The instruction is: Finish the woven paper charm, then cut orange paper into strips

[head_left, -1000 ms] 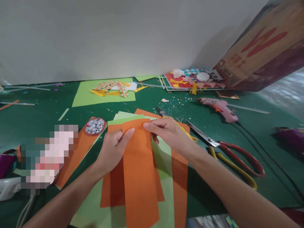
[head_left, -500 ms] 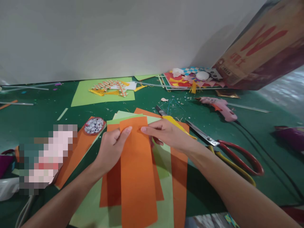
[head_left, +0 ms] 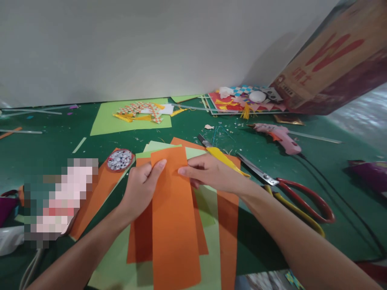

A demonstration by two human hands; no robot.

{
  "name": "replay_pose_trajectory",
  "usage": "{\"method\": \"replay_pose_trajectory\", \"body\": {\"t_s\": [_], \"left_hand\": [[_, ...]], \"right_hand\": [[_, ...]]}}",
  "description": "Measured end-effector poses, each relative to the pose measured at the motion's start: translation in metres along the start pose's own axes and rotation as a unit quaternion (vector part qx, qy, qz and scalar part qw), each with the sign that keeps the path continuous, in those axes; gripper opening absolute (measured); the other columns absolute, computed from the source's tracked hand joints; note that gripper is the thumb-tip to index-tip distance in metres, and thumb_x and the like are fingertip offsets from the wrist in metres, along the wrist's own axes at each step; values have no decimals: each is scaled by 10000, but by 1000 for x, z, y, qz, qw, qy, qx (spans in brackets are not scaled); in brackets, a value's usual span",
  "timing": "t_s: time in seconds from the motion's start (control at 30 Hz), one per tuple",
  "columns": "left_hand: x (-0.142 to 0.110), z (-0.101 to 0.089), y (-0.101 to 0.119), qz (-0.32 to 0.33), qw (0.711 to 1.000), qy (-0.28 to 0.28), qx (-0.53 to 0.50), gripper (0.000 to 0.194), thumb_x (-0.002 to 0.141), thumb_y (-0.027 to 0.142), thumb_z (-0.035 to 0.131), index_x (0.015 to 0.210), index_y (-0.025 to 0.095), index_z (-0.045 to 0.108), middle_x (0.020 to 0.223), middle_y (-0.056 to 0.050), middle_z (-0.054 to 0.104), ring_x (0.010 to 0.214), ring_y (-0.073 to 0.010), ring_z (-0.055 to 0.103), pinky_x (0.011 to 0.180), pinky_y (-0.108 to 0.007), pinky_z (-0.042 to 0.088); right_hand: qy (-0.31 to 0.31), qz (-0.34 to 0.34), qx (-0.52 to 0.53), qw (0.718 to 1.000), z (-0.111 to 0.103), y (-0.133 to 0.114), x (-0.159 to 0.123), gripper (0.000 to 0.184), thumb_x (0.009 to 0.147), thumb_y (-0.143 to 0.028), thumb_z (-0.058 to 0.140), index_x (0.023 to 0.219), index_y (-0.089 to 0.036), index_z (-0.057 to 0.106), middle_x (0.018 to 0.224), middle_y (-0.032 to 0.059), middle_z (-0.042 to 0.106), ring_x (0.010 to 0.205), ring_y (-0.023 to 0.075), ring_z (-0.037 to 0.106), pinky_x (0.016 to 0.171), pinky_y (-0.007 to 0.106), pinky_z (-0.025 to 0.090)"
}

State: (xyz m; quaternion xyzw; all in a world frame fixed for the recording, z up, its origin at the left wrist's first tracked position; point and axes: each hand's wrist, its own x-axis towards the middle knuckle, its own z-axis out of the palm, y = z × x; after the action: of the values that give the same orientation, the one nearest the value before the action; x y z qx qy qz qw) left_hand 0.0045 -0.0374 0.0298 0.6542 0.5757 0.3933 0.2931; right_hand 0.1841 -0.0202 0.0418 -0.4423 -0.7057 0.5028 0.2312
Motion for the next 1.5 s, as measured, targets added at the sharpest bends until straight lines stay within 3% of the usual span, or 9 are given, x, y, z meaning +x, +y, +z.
{"method": "replay_pose_trajectory", "body": {"t_s": [0.13,0.33,0.5,0.7,1.1,1.33,1.5], "left_hand": [[0,0,-1,-1,1000,6,-4,455,797,376,471,534,221,135,504,64,111,449,-70,115,382,-252,107],[0,0,-3,-3,1000,14,-7,456,792,394,476,541,224,135,509,63,111,453,-72,112,383,-259,104],[1,0,-5,-2,1000,12,1,462,802,399,475,549,222,131,510,61,107,452,-74,117,385,-262,106],[2,0,-9,0,999,29,15,476,808,415,481,548,220,134,521,57,111,454,-77,119,388,-269,108],[6,-2,-9,-3,998,53,33,484,806,420,483,540,222,129,506,59,118,437,-88,140,390,-274,145],[9,-4,-8,2,996,75,38,472,809,400,482,532,223,143,496,59,130,434,-89,149,392,-276,144],[10,-5,-8,3,996,80,38,480,809,397,492,528,223,143,494,61,128,432,-89,149,393,-279,147]], "right_hand": [[25,-5,-10,1000,0,0,0,427,841,-435,497,506,-197,377,473,-66,415,445,56,343,463,233,260],[-11,19,-35,999,-1,5,0,409,805,-477,547,539,-195,415,506,-63,417,469,63,340,459,235,255],[13,4,-41,999,0,6,2,421,804,-474,547,528,-198,390,506,-70,372,466,60,313,457,236,236],[-35,20,-31,999,0,6,2,448,790,-513,555,527,-204,365,475,-70,390,454,60,307,434,231,225],[-49,20,-24,998,0,7,2,472,765,-522,600,521,-193,365,479,-76,352,463,54,289,423,218,213],[-92,38,-11,995,2,4,0,400,778,-450,614,540,-183,436,466,-66,456,452,54,385,425,208,256],[-87,25,-5,996,2,3,-1,433,794,-445,590,510,-187,390,422,-72,417,425,50,401,418,204,250]]}}
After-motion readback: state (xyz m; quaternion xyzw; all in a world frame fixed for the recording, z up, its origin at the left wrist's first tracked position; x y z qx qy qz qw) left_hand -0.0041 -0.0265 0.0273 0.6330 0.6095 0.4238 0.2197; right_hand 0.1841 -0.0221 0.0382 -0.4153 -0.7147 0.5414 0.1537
